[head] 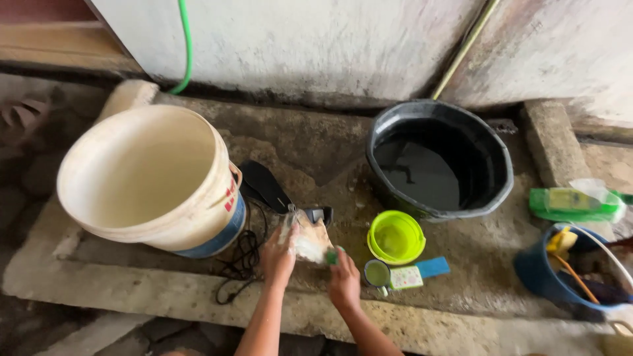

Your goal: Washing a white shoe by scrubbing it with a sponge and soapy water in a basin.

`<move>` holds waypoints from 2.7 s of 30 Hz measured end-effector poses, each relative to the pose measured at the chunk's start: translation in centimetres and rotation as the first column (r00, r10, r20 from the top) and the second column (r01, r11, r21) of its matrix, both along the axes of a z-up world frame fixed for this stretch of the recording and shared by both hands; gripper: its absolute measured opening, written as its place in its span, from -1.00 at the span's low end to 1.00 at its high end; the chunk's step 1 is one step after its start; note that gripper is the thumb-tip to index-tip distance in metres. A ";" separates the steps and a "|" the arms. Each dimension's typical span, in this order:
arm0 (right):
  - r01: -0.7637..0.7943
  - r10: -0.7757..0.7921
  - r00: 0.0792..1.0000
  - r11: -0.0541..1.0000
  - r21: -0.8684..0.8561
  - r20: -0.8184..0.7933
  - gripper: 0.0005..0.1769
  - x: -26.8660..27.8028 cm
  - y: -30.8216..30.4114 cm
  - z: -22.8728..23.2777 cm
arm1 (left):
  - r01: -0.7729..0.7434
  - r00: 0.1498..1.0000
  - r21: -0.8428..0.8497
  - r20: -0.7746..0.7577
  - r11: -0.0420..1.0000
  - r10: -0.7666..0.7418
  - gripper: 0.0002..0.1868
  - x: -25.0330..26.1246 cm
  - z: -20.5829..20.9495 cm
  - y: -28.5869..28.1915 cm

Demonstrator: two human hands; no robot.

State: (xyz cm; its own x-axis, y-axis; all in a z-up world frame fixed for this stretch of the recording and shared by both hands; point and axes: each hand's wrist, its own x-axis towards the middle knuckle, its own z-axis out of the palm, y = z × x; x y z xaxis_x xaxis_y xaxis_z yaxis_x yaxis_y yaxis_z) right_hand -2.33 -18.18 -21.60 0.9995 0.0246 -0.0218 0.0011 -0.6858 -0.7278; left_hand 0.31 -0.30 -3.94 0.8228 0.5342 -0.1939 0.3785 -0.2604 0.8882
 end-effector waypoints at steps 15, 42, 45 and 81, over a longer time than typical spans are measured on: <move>-0.157 0.120 0.985 0.924 0.348 0.125 -0.44 1.6 3.6 8.4 | -0.071 0.973 -0.078 -0.225 0.994 0.052 -0.22 1.0 2.6 -0.4; -0.151 0.030 0.901 0.957 0.249 0.432 -0.45 -0.5 -0.6 2.5 | -0.007 0.998 -0.103 -0.057 0.995 0.001 -0.28 2.0 -3.1 -3.0; -0.010 -0.032 0.992 0.942 0.336 0.119 -0.43 0.3 -0.2 1.9 | 0.005 1.000 -0.146 -0.004 0.989 -0.005 -0.34 2.6 -3.5 -2.7; -0.421 0.347 0.719 0.907 -0.019 0.603 -0.51 5.8 -1.3 16.5 | 0.470 0.883 0.010 0.002 0.883 -0.470 -0.34 1.8 1.0 -3.8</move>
State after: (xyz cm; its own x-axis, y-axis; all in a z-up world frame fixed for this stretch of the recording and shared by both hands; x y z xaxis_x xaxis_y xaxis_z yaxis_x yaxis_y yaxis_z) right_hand 3.51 -19.50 -5.13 0.7202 0.3739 0.5844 0.6921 -0.4464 -0.5673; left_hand 2.07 -4.12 -2.93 0.9785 0.0862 -0.1871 0.2060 -0.4145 0.8864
